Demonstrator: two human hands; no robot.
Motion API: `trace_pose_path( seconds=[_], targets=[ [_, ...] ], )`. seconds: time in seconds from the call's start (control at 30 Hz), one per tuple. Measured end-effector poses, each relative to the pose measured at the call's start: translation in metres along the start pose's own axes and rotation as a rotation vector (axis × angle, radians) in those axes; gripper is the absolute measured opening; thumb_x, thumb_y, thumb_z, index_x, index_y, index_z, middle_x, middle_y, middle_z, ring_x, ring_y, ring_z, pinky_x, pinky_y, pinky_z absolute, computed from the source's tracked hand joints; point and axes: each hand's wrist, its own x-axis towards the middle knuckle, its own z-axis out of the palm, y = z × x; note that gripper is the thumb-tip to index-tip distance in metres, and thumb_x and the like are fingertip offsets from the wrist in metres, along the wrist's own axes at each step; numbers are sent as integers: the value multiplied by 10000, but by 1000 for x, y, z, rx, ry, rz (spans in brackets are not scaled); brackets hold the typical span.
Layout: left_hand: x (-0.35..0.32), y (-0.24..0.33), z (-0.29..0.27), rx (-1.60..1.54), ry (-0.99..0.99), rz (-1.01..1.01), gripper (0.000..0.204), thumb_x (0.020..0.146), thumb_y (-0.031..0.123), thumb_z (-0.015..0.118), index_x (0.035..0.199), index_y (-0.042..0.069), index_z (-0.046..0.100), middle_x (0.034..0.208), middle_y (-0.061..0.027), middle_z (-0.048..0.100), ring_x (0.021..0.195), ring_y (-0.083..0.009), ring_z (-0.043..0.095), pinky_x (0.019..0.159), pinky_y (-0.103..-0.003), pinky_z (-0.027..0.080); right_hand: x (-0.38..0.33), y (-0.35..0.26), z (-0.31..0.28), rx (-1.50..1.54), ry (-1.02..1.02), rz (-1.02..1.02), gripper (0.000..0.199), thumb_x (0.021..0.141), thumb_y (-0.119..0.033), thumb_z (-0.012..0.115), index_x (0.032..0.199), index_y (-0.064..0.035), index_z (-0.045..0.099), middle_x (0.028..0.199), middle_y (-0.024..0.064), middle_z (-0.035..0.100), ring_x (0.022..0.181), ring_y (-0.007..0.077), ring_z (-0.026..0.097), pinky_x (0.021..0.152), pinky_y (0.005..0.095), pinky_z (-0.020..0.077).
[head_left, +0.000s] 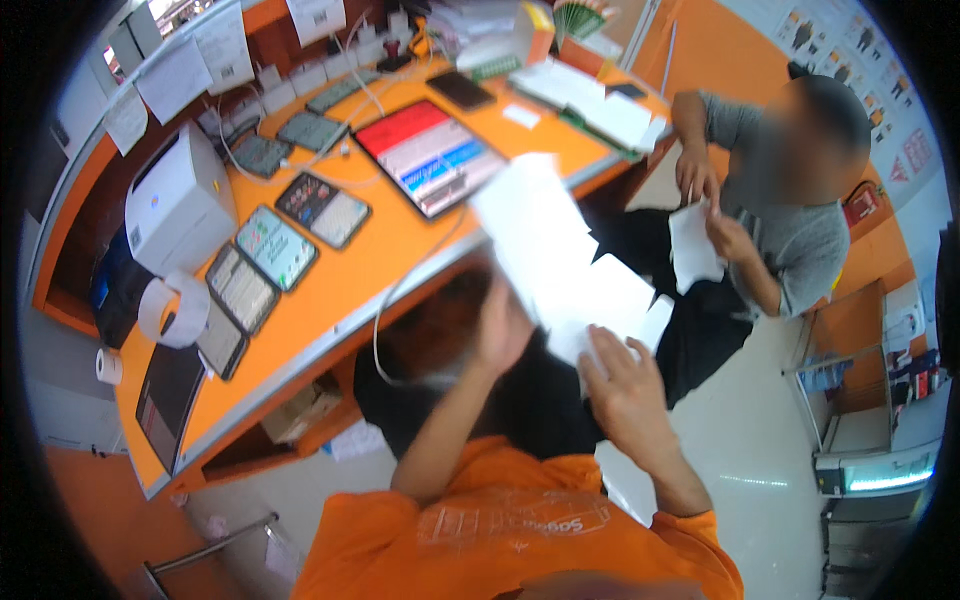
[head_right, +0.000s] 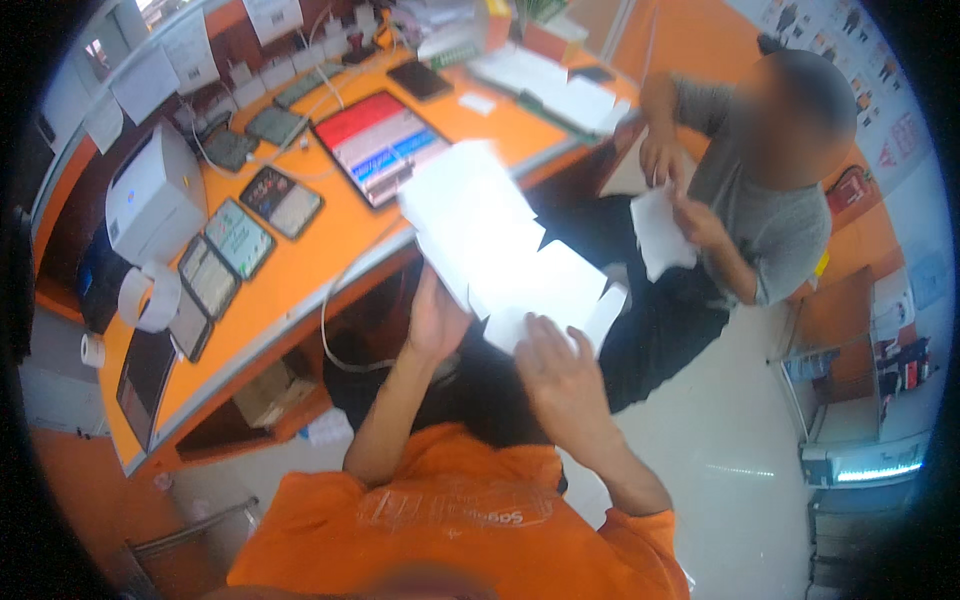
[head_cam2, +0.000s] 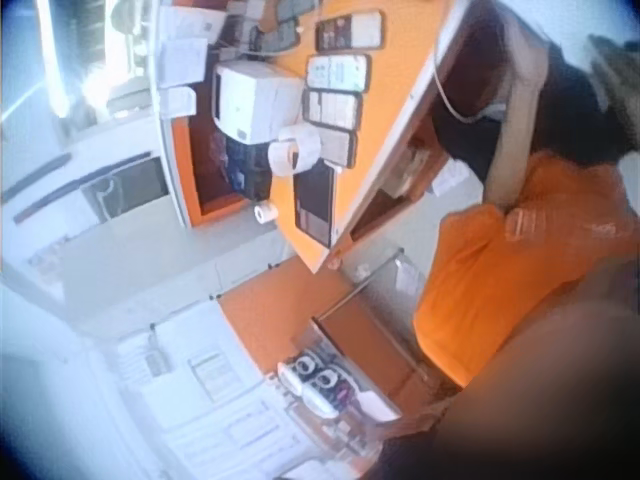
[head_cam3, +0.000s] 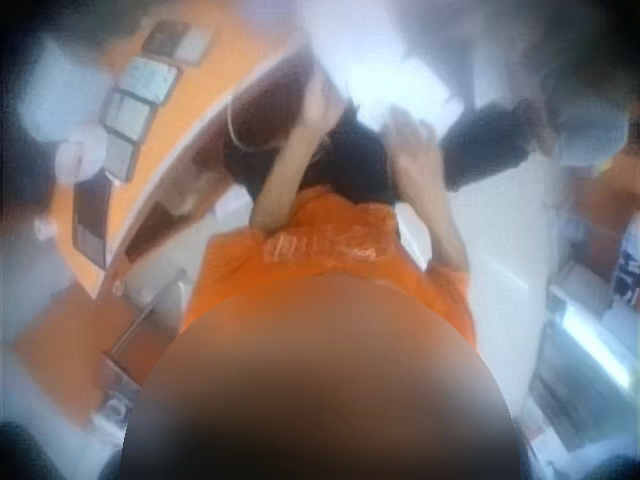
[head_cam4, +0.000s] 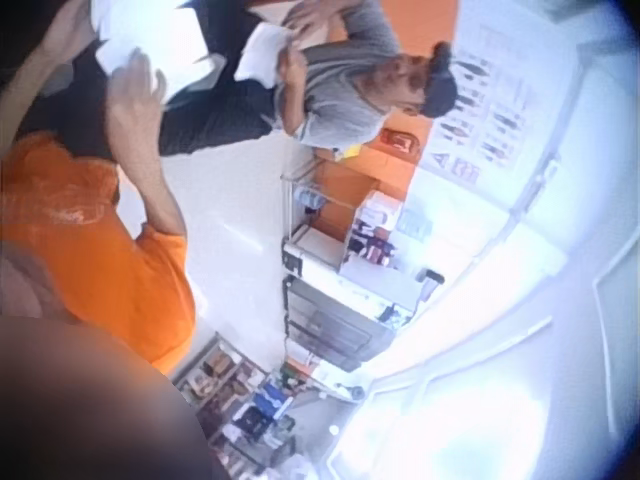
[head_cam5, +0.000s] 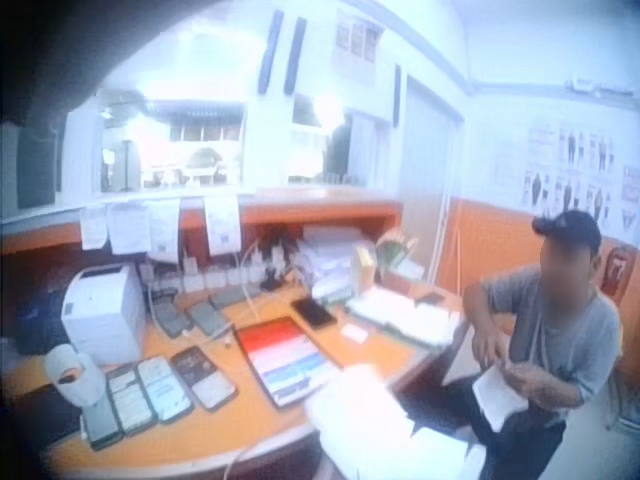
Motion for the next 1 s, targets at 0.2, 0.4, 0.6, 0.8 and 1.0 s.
trace_pose_path(
  seconds=[0.2,0.4,0.6,0.8,1.0],
  targets=[
    [-79,-40,-42,519,269,-227,474,1042,310,542,1449,84,452,1363,-113,569,1189,-186,574,1008,-320,461,-74,-40,69,514,-355,18,342,914,-101,619,1225,38,594,1542,226,397,1454,409,341,1175,624,254],
    [-93,-68,-88,255,116,-325,490,1071,334,443,1479,62,449,1424,-134,533,1289,-229,524,1128,-354,388,-76,-36,114,684,-392,9,441,963,-155,621,1355,18,516,1484,245,461,1410,416,400,1178,583,276],
    [-96,-81,-143,164,204,-219,588,1083,382,407,1532,5,362,1514,-194,463,1347,-295,513,1126,-405,431,-32,-13,140,960,-14,592,646,942,-241,678,1479,1,412,1213,229,665,928,406,700,863,447,563],
    [-108,-83,-158,-48,231,-279,625,1079,420,409,1548,19,312,1536,-170,428,1374,-303,475,1141,-427,417,12,8,164,582,-135,760,656,920,-247,683,1471,-2,424,815,217,711,712,436,692,712,524,556],
    [-120,-78,-152,165,208,-342,625,1032,270,567,1559,94,280,1510,-123,433,1368,-260,467,1098,-413,458,21,15,165,405,-65,625,595,818,-186,756,1346,5,560,1152,234,629,1061,420,625,923,481,494]
  ],
)
